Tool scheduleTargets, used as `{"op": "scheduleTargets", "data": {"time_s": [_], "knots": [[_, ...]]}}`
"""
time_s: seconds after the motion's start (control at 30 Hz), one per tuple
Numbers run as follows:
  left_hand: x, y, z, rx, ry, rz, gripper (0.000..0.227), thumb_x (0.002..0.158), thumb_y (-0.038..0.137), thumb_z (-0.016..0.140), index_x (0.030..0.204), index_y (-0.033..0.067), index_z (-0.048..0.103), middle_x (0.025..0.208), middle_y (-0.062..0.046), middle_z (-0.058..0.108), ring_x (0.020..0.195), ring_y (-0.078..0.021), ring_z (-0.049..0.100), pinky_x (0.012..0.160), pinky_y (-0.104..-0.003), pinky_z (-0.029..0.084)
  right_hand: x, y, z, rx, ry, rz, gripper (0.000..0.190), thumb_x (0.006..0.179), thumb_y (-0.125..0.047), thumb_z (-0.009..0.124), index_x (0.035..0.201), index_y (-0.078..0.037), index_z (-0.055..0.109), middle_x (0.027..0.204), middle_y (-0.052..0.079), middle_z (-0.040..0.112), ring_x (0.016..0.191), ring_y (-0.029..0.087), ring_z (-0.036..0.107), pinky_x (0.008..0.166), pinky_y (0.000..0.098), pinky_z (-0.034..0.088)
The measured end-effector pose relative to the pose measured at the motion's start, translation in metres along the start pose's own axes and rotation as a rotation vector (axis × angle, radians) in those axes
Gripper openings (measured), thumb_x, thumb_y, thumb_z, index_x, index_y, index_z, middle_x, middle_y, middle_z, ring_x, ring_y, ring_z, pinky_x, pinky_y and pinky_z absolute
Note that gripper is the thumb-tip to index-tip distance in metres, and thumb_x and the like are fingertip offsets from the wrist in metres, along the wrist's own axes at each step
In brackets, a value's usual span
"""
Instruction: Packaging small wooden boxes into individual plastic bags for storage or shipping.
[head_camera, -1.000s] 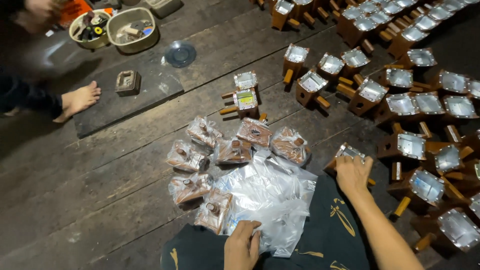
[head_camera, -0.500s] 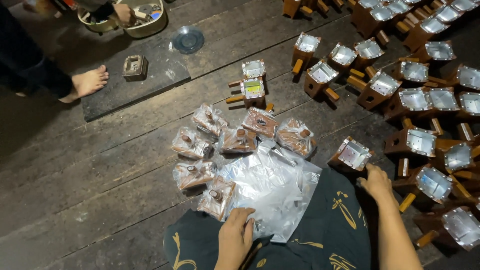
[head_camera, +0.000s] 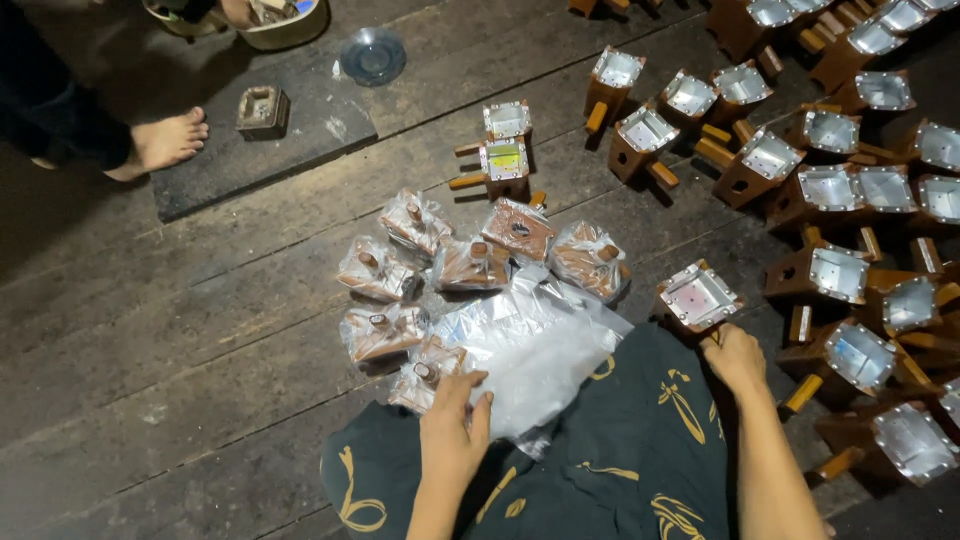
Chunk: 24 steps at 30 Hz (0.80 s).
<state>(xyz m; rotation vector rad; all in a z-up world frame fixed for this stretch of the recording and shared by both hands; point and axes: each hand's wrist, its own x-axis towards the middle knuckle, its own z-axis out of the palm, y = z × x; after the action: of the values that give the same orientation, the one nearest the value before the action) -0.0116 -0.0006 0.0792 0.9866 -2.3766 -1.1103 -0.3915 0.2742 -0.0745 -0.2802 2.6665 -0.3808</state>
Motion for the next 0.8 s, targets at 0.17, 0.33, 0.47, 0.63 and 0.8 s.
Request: {"op": "scheduleTargets", "data": {"time_s": [0.17,0.33,0.47,0.63,0.8], "knots": [[0.013,0.001,-0.002,0.036,-0.011,-0.021,0.035,0.093,0.030,0.057,0.126,0.0178,0.064,0.119,-0.004,0.061,0.065,-0.0239,0.062,0.061,-0.042,0.051,-0.045,-0.029,-0.044,0.129,0.084,-0.222,0.024,0.079,-0.014,0.053,0.063,-0.004,0.038,0.063,0.011,0.046,0.061,0.028,0.048,0.058,0.0473,0.032],[0.022,0.014,-0.007,0.018,-0.086,-0.081,0.042,0.093,0.027,0.057,0.134,0.0164,0.058,0.124,-0.004,0.057,0.064,-0.0221,0.058,0.061,-0.042,0.049,-0.094,-0.066,-0.055,0.324,-0.022,-0.451,0.030,0.088,-0.016,0.071,0.116,-0.006,0.067,0.104,0.008,0.073,0.097,0.021,0.068,0.092,0.0351,0.051],[0.021,0.011,-0.006,-0.084,-0.096,-0.005,0.046,0.090,0.023,0.058,0.134,0.0135,0.058,0.123,-0.007,0.060,0.092,-0.0249,0.061,0.085,-0.040,0.049,-0.116,-0.097,-0.018,0.503,-0.062,-0.905,0.018,0.081,-0.012,0.065,0.099,-0.011,0.063,0.098,0.005,0.066,0.088,0.017,0.060,0.085,0.0348,0.047],[0.018,0.013,-0.019,-0.186,-0.136,0.067,0.048,0.088,0.020,0.056,0.135,0.0103,0.057,0.126,-0.008,0.061,0.121,-0.0255,0.060,0.098,-0.038,0.045,-0.138,-0.138,0.016,0.342,-0.099,-1.055,0.035,0.073,-0.014,0.062,0.049,-0.013,0.037,0.046,0.001,0.035,0.043,0.017,0.035,0.048,0.0374,0.028],[0.018,0.006,-0.020,-0.373,-0.148,0.065,0.053,0.082,0.012,0.050,0.134,0.0085,0.059,0.132,-0.011,0.063,0.128,-0.0268,0.057,0.111,-0.042,0.041,-0.144,-0.144,0.042,0.256,-0.129,-1.082,0.029,0.070,-0.007,0.052,0.067,-0.015,0.024,0.061,0.000,0.033,0.052,0.017,0.029,0.053,0.0377,0.029]]}}
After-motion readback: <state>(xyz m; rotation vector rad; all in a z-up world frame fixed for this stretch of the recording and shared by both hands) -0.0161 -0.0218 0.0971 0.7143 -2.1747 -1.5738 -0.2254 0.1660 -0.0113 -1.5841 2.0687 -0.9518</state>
